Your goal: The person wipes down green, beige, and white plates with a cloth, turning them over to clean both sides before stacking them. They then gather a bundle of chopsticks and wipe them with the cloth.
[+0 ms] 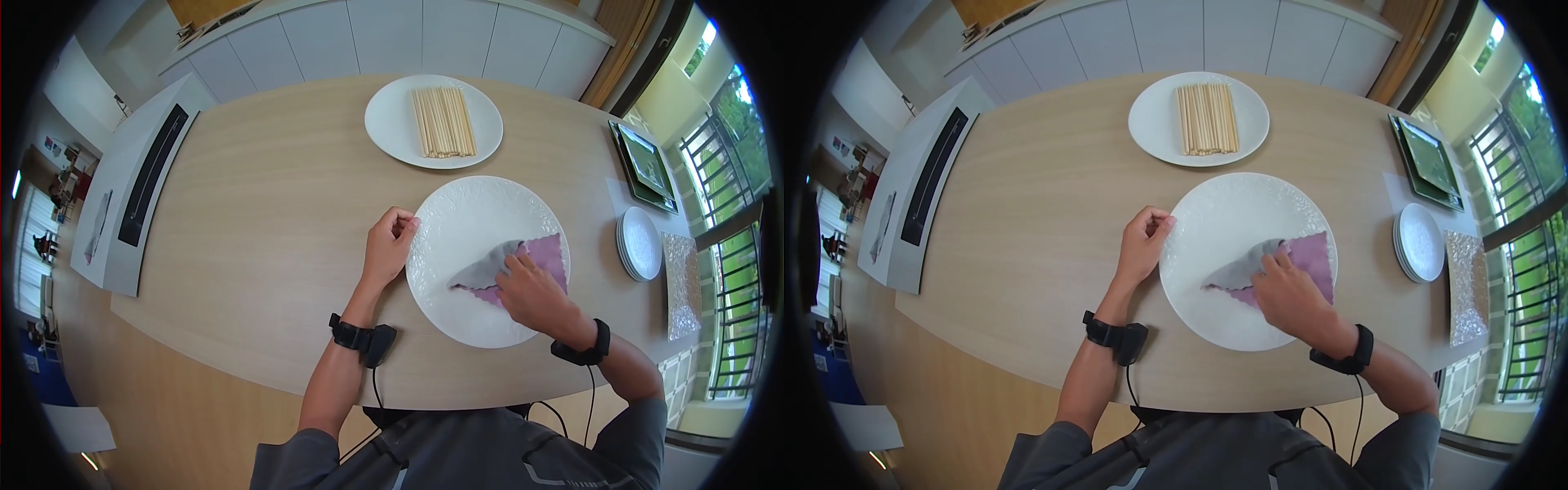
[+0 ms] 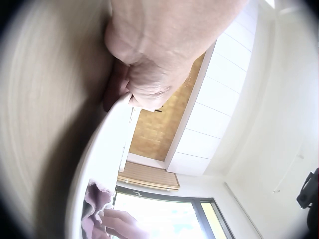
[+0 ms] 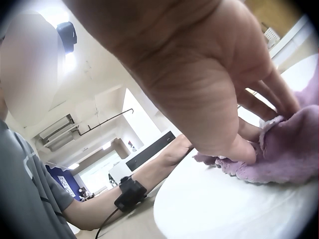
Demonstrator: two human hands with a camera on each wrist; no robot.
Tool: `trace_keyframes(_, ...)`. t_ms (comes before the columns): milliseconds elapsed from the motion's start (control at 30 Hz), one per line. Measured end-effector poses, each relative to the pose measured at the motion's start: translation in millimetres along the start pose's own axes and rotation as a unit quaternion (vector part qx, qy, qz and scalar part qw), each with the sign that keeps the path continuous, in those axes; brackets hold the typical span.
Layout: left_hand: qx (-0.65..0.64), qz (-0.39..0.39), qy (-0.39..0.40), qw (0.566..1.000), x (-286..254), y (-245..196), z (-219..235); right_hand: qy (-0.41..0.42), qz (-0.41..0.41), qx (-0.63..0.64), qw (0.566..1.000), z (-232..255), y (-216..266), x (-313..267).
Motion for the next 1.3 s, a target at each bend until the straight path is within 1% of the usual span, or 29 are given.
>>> trace_keyframes(33,-0.002,-0.004,-0.001,1.000,0.1,0.5,-0.2,-0.014,0.035,0.011,0.999,-0.9,7.1,2.4)
trace_keyframes(100,-0.004,-0.004,-0.002,1.000,0.0,-0.7,0.1,0.002,0.040,0.028,0.999,-7.2,15.4,11.2)
trace_keyframes(167,-0.004,-0.004,-0.003,1.000,-0.2,-1.5,0.7,0.014,0.062,0.110,0.992,-7.4,26.5,22.7)
trace_keyframes(200,-0.007,-0.007,0.000,1.000,-0.5,-2.1,0.9,0.011,0.052,0.149,0.987,-7.5,27.4,29.3)
trace_keyframes(233,-0.010,-0.010,0.003,1.000,-0.6,-2.7,1.0,0.012,0.053,0.149,0.987,-8.1,28.3,36.6)
trace_keyframes(300,-0.008,-0.012,0.000,1.000,-0.7,-1.4,0.9,-0.045,0.104,0.185,0.976,-3.4,30.6,49.1)
trace_keyframes(433,-0.004,-0.014,0.001,1.000,-0.8,-3.6,1.5,-0.067,0.103,0.190,0.974,-4.2,14.1,65.4)
trace_keyframes(500,-0.002,-0.010,0.002,1.000,-0.3,-2.4,1.1,-0.078,0.075,0.106,0.988,-2.7,2.3,68.1)
trace_keyframes(533,-0.001,-0.006,0.003,1.000,-0.2,-1.6,0.6,-0.067,0.048,0.099,0.992,-4.8,-6.9,69.2)
trace_keyframes(567,-0.001,-0.007,0.003,1.000,-0.3,-2.4,0.7,-0.067,0.048,0.099,0.992,-1.5,-11.1,68.4)
trace_keyframes(633,-0.003,-0.004,0.002,1.000,-0.8,-3.7,1.4,-0.079,0.005,0.050,0.996,6.2,-22.5,65.1)
trace_keyframes(767,-0.009,-0.008,0.002,1.000,-0.5,-2.5,0.9,-0.085,-0.035,0.096,0.991,11.8,-46.3,50.8)
trace_keyframes(800,-0.008,-0.007,0.002,1.000,-0.5,-2.3,0.7,-0.086,-0.035,0.095,0.991,13.5,-51.0,46.4)
trace_keyframes(867,-0.008,-0.006,0.003,1.000,-0.5,-2.9,1.6,-0.074,-0.018,0.139,0.987,14.9,-58.6,37.5)
trace_keyframes(933,-0.002,0.010,0.022,1.000,-0.7,-2.8,1.4,-0.077,-0.010,0.155,0.985,15.9,-66.4,28.1)
trace_keyframes(1000,0.000,0.008,0.021,1.000,-1.2,-5.1,2.2,-0.081,-0.002,0.171,0.982,18.8,-67.2,19.7)
trace_keyframes(1067,0.001,0.007,0.019,1.000,-1.3,-5.7,2.2,-0.038,-0.007,0.213,0.976,24.0,-62.6,10.3)
trace_keyframes(1100,0.000,0.005,0.020,1.000,-1.1,-4.8,2.0,-0.038,-0.007,0.212,0.976,28.8,-59.9,6.3)
trace_keyframes(1167,-0.002,0.004,0.020,1.000,-0.4,-2.4,1.4,0.027,-0.044,0.282,0.958,28.3,-57.7,-0.4)
trace_keyframes(1200,0.000,-0.001,0.017,1.000,-0.2,-1.4,1.1,0.027,-0.044,0.281,0.958,27.8,-57.5,-3.3)
trace_keyframes(1267,0.002,-0.006,0.013,1.000,-0.1,-1.4,0.8,-0.029,-0.079,0.334,0.939,30.1,-62.4,-9.5)
trace_keyframes(1300,0.001,-0.003,0.014,1.000,-0.3,-1.9,0.7,-0.028,-0.078,0.333,0.939,25.6,-64.0,-11.2)
Point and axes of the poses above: each hand's wrist, its own x-axis towards the middle knuckle, its own z-axis out of the back of the hand, y = z × x, the point moved 5 cm from there along x, towards the middle knuckle, and after that the axes turned 12 degrees about x, right-handed, at the moved point
